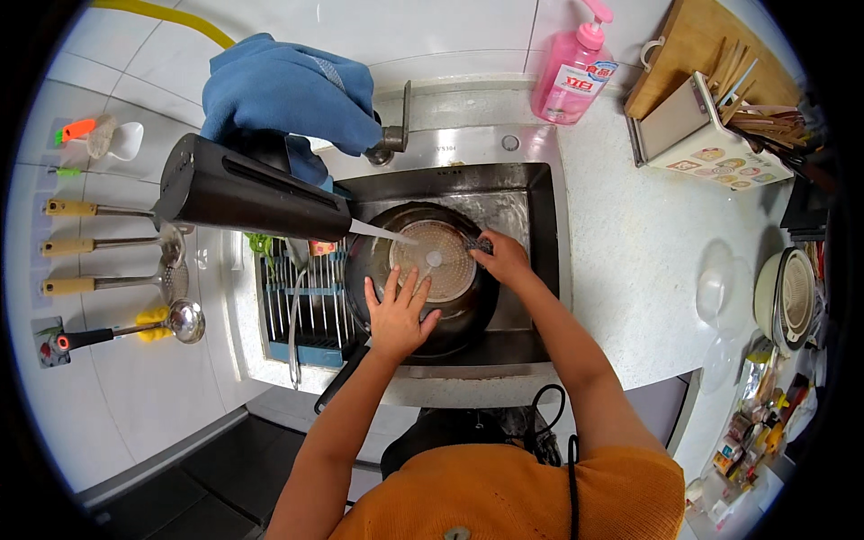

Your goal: The person rinses a pan under running water, then turns it over and scrubs the bottom with a scouring pad before rinsing it again.

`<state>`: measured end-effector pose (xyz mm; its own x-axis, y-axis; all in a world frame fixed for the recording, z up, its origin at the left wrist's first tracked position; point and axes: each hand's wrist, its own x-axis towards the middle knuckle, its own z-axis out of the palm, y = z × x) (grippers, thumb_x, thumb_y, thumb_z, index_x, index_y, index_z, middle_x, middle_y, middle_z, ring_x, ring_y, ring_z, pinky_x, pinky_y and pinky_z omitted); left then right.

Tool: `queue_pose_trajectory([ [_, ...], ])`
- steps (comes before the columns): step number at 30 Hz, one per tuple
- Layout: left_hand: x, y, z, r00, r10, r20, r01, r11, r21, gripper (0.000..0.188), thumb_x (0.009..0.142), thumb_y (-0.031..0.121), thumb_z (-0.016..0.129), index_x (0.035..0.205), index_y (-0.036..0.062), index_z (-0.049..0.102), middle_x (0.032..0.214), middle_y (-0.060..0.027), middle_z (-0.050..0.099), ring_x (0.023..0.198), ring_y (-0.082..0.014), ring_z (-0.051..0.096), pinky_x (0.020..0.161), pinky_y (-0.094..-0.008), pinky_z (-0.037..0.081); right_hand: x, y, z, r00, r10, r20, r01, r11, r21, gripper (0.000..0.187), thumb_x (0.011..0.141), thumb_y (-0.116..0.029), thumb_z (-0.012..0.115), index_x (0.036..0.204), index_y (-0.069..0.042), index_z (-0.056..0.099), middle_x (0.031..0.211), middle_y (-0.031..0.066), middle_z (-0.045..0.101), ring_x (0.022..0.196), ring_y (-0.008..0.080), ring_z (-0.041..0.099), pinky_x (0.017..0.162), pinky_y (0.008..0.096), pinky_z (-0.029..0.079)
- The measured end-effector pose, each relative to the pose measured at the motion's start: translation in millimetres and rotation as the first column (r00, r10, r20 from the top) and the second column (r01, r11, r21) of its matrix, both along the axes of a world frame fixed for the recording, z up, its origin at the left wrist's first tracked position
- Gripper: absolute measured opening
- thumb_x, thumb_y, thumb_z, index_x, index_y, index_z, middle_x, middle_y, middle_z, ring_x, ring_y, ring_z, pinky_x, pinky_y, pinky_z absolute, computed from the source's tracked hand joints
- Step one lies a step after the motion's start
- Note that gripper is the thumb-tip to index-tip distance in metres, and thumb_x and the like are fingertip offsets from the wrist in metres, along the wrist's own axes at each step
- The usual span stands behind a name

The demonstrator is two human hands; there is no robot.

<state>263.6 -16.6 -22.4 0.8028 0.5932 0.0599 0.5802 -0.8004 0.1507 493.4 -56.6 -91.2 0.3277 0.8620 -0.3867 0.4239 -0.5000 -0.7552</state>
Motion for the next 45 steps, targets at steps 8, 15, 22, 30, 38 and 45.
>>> queue_pose_trajectory([
  [8,-4,-1,-1,1.0,-0.02,0.023,0.02,1.0,0.006,0.05,0.074,0.039,0.06,0.117,0.014,0.055,0.127,-0.007,0.048,0.123,-0.0292,0.036,0.098,-0.0628,0.016,4,12,3,0.995,0.047,0.092,-0.047,0.999,-0.003,0.033,0.074,-0.029,0.066,0.101,-0.011,0.058,0.091,0.0146,0.063,0.088,0.0336,0.059,0.073,0.0427,0.046],
  [15,-7,2,-2,0.999,-0.03,0.019,0.03,0.999,-0.017,0.052,0.074,0.038,0.061,0.117,0.012,0.053,0.13,-0.0098,0.045,0.126,-0.0318,0.033,0.099,-0.0619,0.015,9,31,-7,0.976,0.139,0.17,-0.144,0.989,0.015,0.034,0.075,-0.028,0.066,0.101,-0.008,0.058,0.096,0.0151,0.062,0.091,0.034,0.058,0.077,0.0421,0.046],
  [22,-20,-8,-8,0.946,0.317,0.066,-0.314,0.948,-0.053,0.056,0.073,0.042,0.063,0.122,0.0167,0.051,0.138,-0.0172,0.032,0.13,-0.0399,0.022,0.095,-0.0654,0.018,4,11,2,0.976,0.165,0.145,-0.158,0.986,-0.053,0.035,0.078,-0.03,0.065,0.103,-0.006,0.056,0.101,0.0142,0.06,0.095,0.0331,0.056,0.08,0.0409,0.044],
  [30,-24,-5,-14,0.956,0.285,0.073,-0.286,0.958,0.003,0.057,0.073,0.044,0.061,0.122,0.0185,0.051,0.138,-0.0162,0.032,0.129,-0.0412,0.022,0.093,-0.0659,0.02,-7,26,-2,0.985,0.103,0.135,-0.112,0.992,0.064,0.031,0.077,-0.026,0.065,0.1,-0.009,0.053,0.09,0.014,0.06,0.087,0.0339,0.057,0.073,0.0421,0.044],
  [38,-25,-3,-12,0.962,0.266,0.059,-0.268,0.963,0.035,0.057,0.074,0.042,0.058,0.125,0.0186,0.049,0.138,-0.0166,0.033,0.128,-0.0414,0.026,0.096,-0.0606,0.021,-16,47,-5,0.991,0.077,0.107,-0.108,0.939,0.326,0.026,0.078,-0.024,0.064,0.099,-0.012,0.055,0.085,0.0123,0.061,0.079,0.0317,0.057,0.069,0.0406,0.044],
  [45,-25,-3,-17,0.953,0.279,0.119,-0.284,0.958,0.029,0.056,0.07,0.042,0.061,0.121,0.0197,0.053,0.136,-0.016,0.036,0.128,-0.0406,0.026,0.095,-0.0632,0.02,-11,-4,-17,0.993,0.064,0.101,-0.087,0.968,0.236,0.024,0.08,-0.029,0.063,0.094,-0.01,0.058,0.085,0.0121,0.059,0.078,0.03,0.056,0.067,0.0402,0.043],
])
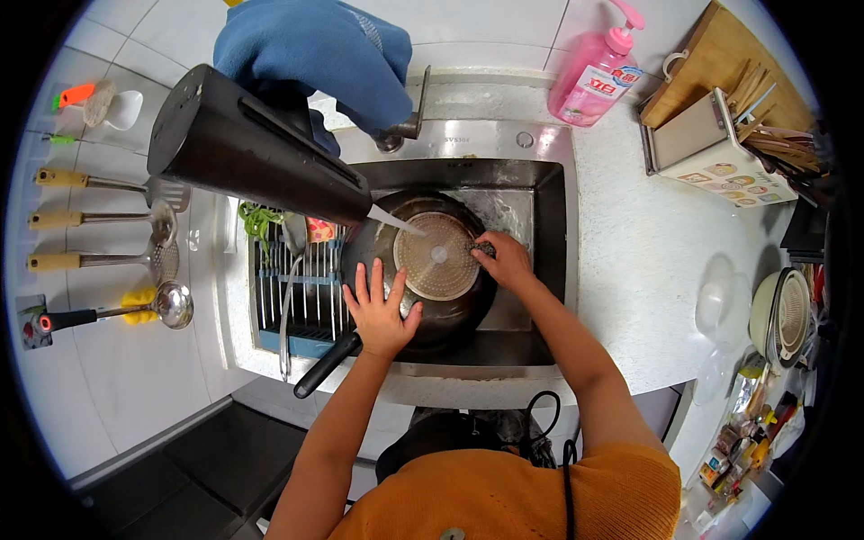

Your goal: The person rinses a pan under running water, then turns it over and scrubs the bottom with a scouring pad before rinsing it again.

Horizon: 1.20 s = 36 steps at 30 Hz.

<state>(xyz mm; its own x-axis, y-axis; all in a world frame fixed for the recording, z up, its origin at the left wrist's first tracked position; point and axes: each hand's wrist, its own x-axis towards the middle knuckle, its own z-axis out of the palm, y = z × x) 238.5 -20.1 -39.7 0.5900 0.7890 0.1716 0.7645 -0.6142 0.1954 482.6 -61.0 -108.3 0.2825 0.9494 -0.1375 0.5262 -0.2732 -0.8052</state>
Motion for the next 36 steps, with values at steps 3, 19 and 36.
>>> queue_pose_trajectory([
  [3,1,-1,-1,1.0,-0.002,-0.003,0.003,1.0,0.008,0.055,0.071,0.042,0.06,0.121,0.0193,0.053,0.136,-0.0161,0.036,0.128,-0.0406,0.026,0.095,-0.0628,0.02,2,4,12,1.0,-0.019,-0.024,0.015,0.988,-0.155,0.024,0.079,-0.03,0.064,0.094,-0.012,0.057,0.082,0.012,0.058,0.077,0.0299,0.057,0.065,0.0409,0.043],
  [19,2,0,-2,1.0,-0.016,-0.023,0.017,1.0,0.014,0.055,0.073,0.042,0.058,0.123,0.0188,0.051,0.138,-0.016,0.034,0.128,-0.0405,0.025,0.095,-0.063,0.02,4,60,2,0.999,0.024,0.047,-0.025,1.0,0.001,0.023,0.077,-0.023,0.064,0.092,-0.009,0.054,0.085,0.0154,0.059,0.085,0.0344,0.056,0.07,0.0436,0.044],
  [36,0,-1,-9,0.998,-0.033,-0.061,0.036,0.998,0.046,0.058,0.073,0.039,0.058,0.126,0.0171,0.048,0.14,-0.0174,0.03,0.129,-0.0407,0.024,0.096,-0.0624,0.019,14,62,3,0.99,-0.056,-0.126,0.043,0.993,-0.108,0.024,0.078,-0.024,0.064,0.096,-0.013,0.053,0.093,0.0144,0.061,0.092,0.0333,0.057,0.075,0.042,0.045],
])
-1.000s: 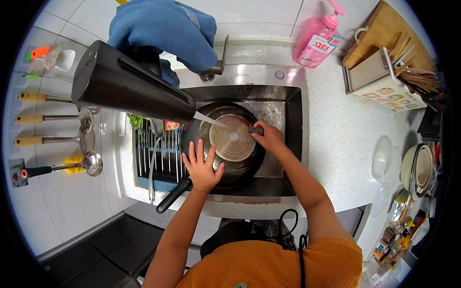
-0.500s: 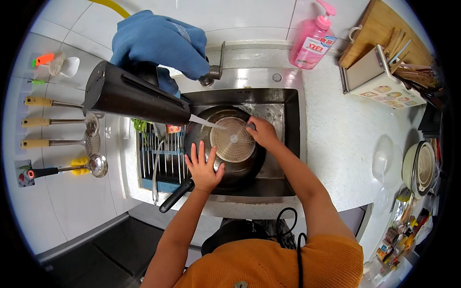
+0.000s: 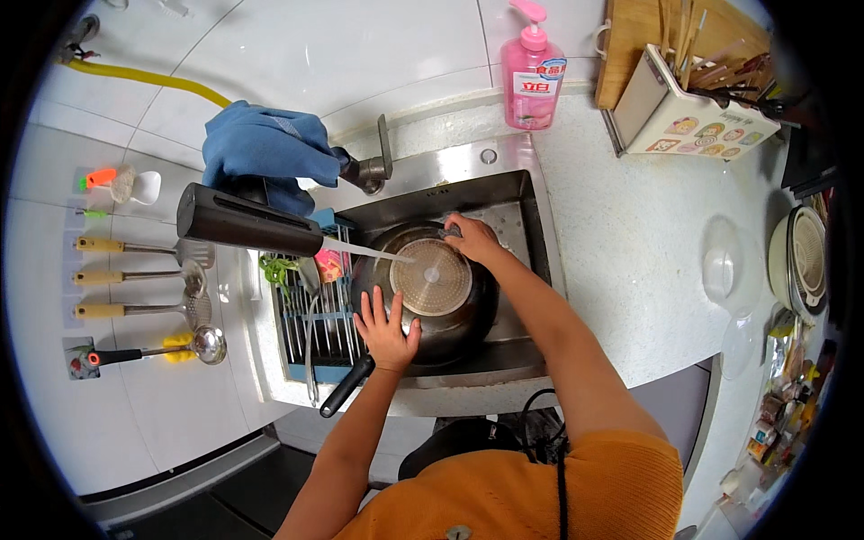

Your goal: The person rinses a pan under running water, then turns it over and scrubs the bottom with a scouring pad before rinsing it again.

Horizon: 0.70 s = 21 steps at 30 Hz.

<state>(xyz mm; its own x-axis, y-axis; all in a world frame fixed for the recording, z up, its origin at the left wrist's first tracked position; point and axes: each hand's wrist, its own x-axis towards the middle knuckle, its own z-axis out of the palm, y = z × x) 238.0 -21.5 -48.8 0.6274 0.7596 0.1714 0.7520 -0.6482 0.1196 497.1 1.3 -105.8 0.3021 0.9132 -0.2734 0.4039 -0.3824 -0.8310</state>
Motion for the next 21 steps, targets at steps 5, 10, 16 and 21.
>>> queue_pose_trajectory([
  [5,1,0,-2,1.0,-0.005,-0.018,0.006,1.0,0.003,0.058,0.074,0.038,0.057,0.127,0.0164,0.046,0.14,-0.0177,0.03,0.13,-0.0405,0.023,0.097,-0.0618,0.018,-1,-52,0,0.995,0.056,0.087,-0.059,0.998,0.031,0.025,0.078,-0.025,0.064,0.096,-0.012,0.052,0.091,0.0133,0.062,0.091,0.0339,0.058,0.075,0.0436,0.044],
  [10,-2,1,-3,0.999,-0.023,-0.037,0.023,1.0,0.003,0.057,0.077,0.04,0.053,0.128,0.0147,0.045,0.14,-0.0193,0.03,0.129,-0.0423,0.022,0.097,-0.0612,0.02,-6,-63,1,0.992,0.035,0.122,-0.044,0.997,0.07,0.024,0.077,-0.025,0.064,0.093,-0.01,0.053,0.083,0.013,0.061,0.083,0.0336,0.058,0.069,0.0444,0.044],
  [16,-1,0,-3,0.998,-0.039,-0.048,0.039,0.999,0.003,0.058,0.078,0.039,0.053,0.129,0.0143,0.044,0.14,-0.019,0.029,0.13,-0.0424,0.022,0.097,-0.0612,0.02,-13,-2,-3,0.993,-0.002,0.116,-0.016,0.988,0.154,0.027,0.077,-0.024,0.064,0.099,-0.012,0.054,0.089,0.0139,0.063,0.086,0.0344,0.059,0.073,0.0447,0.045],
  [21,-3,3,-3,0.998,-0.058,-0.024,0.057,0.998,-0.022,0.058,0.077,0.038,0.053,0.129,0.0142,0.043,0.14,-0.0196,0.028,0.13,-0.0424,0.021,0.098,-0.0602,0.018,-12,-20,-3,0.995,0.035,0.091,-0.046,0.991,0.122,0.027,0.076,-0.023,0.065,0.097,-0.011,0.054,0.09,0.0137,0.062,0.088,0.0347,0.059,0.072,0.0447,0.046],
])
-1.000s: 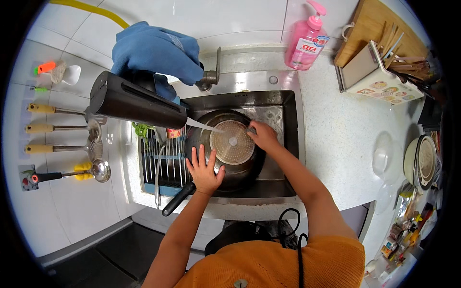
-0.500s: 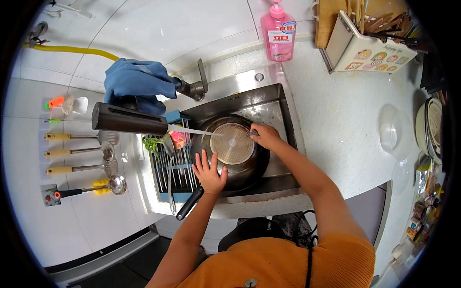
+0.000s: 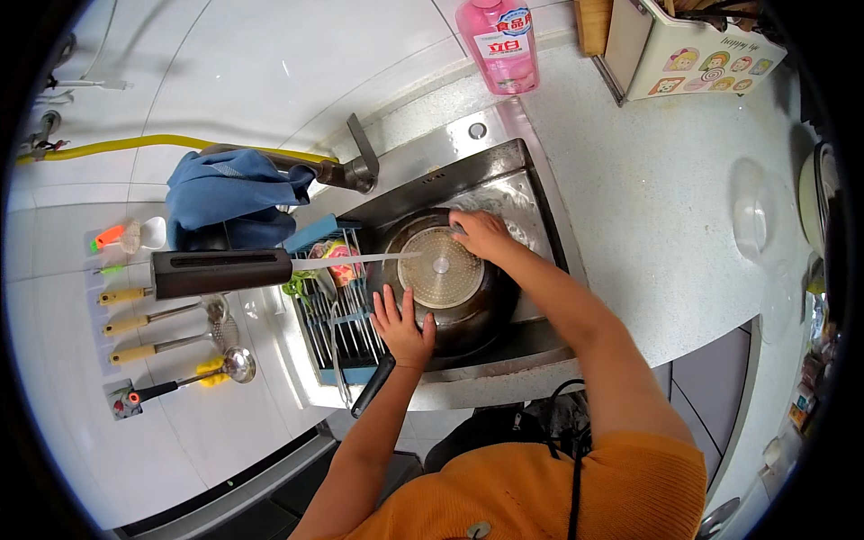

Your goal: The person rinses a pan under running water, then turns it over and scrubs the bottom with a scouring pad before rinsing it again.

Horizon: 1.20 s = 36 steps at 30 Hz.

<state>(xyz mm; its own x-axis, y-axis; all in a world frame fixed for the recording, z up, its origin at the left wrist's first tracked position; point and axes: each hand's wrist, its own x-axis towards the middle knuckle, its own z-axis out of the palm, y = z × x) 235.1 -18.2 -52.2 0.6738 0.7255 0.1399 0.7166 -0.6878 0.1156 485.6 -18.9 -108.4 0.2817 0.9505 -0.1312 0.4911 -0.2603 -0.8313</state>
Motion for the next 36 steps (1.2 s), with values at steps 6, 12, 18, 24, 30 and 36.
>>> queue_pose_trajectory([
  [6,3,-3,2,1.0,0.015,-0.025,-0.014,1.0,0.018,0.058,0.077,0.04,0.053,0.129,0.014,0.044,0.14,-0.0198,0.029,0.13,-0.042,0.022,0.098,-0.0598,0.019,2,-32,11,0.999,-0.043,-0.009,0.042,0.995,-0.092,0.027,0.077,-0.022,0.065,0.097,-0.008,0.054,0.09,0.0141,0.062,0.088,0.0346,0.058,0.072,0.0442,0.046],
  [12,6,-2,1,1.0,0.014,-0.02,-0.014,1.0,0.017,0.059,0.076,0.039,0.054,0.129,0.0143,0.044,0.14,-0.0196,0.029,0.129,-0.042,0.023,0.097,-0.0604,0.019,4,8,4,0.995,-0.102,0.001,0.102,0.994,-0.049,0.028,0.077,-0.021,0.065,0.099,-0.008,0.055,0.091,0.0161,0.062,0.087,0.0352,0.059,0.074,0.0432,0.046],
  [18,6,0,4,1.0,0.014,-0.025,-0.013,1.0,0.018,0.058,0.075,0.04,0.055,0.127,0.0143,0.046,0.14,-0.019,0.03,0.129,-0.0419,0.024,0.098,-0.0601,0.019,3,-17,6,0.999,-0.04,0.006,0.04,0.986,-0.163,0.032,0.076,-0.022,0.065,0.104,-0.008,0.056,0.097,0.015,0.062,0.093,0.0343,0.058,0.077,0.0431,0.046],
  [24,7,-2,2,1.0,0.011,-0.008,-0.011,1.0,0.014,0.055,0.077,0.041,0.053,0.125,0.0146,0.048,0.139,-0.0197,0.031,0.128,-0.0427,0.024,0.097,-0.0604,0.02,4,12,7,0.992,-0.126,-0.016,0.123,0.984,-0.131,0.034,0.075,-0.023,0.065,0.105,-0.009,0.056,0.095,0.0152,0.062,0.091,0.0333,0.059,0.077,0.0428,0.046],
  [30,7,-3,6,1.0,0.008,-0.025,-0.008,1.0,0.026,0.055,0.076,0.041,0.054,0.124,0.0152,0.049,0.138,-0.0205,0.032,0.127,-0.0437,0.026,0.096,-0.0614,0.02,4,-36,10,0.99,-0.118,-0.073,0.09,0.944,-0.316,0.035,0.075,-0.023,0.066,0.106,-0.01,0.055,0.094,0.0148,0.062,0.091,0.0334,0.059,0.076,0.0445,0.046],
  [36,10,-3,5,1.0,-0.004,-0.011,0.004,1.0,0.027,0.053,0.076,0.041,0.054,0.123,0.0163,0.051,0.137,-0.0216,0.032,0.126,-0.044,0.026,0.096,-0.0616,0.021,9,9,7,0.989,-0.142,0.037,0.147,0.971,-0.188,0.033,0.076,-0.024,0.066,0.103,-0.01,0.054,0.095,0.0142,0.062,0.093,0.0333,0.058,0.077,0.0436,0.046],
])
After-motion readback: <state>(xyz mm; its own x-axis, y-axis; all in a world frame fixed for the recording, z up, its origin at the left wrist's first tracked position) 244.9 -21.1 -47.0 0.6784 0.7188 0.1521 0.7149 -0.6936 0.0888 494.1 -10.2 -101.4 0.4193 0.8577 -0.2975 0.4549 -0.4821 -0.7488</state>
